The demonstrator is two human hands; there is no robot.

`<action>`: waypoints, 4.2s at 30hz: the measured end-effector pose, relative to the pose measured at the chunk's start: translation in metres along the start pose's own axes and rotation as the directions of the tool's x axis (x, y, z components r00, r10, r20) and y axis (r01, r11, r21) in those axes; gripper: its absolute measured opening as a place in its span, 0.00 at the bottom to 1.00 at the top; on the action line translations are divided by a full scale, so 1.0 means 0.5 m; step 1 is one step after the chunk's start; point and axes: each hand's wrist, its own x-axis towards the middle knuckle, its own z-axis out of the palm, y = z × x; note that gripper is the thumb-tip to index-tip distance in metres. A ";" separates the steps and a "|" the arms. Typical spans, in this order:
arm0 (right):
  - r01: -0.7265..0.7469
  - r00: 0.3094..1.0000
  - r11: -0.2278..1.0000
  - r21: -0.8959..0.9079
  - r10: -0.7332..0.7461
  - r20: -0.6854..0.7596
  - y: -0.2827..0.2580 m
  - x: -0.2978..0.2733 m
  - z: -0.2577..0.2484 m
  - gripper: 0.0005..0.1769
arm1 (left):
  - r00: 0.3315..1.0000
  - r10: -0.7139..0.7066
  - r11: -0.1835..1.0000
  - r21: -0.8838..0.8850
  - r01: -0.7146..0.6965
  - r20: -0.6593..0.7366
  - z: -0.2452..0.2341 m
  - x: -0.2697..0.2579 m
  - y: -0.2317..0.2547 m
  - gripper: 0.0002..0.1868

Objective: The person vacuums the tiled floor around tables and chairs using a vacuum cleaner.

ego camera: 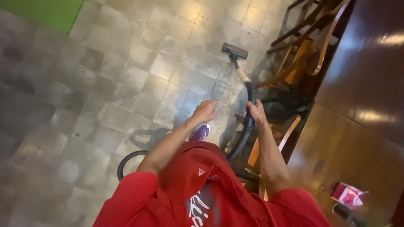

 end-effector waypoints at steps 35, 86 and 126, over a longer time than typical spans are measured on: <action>0.021 1.000 0.983 -0.183 -0.021 0.005 0.112 -0.406 0.305 0.14 | 0.989 0.143 0.989 0.036 -0.141 -0.041 -0.102 -0.250 -0.205 0.27; -0.039 0.999 0.998 -0.046 0.040 0.027 -0.178 0.078 0.492 0.16 | 0.992 -0.008 0.999 0.039 0.014 -0.128 -0.522 0.094 -0.349 0.28; 0.062 0.989 0.994 -0.092 -0.049 0.139 -0.470 0.377 0.699 0.12 | 0.946 -0.209 0.978 -0.050 0.203 -0.246 -0.782 0.240 -0.464 0.28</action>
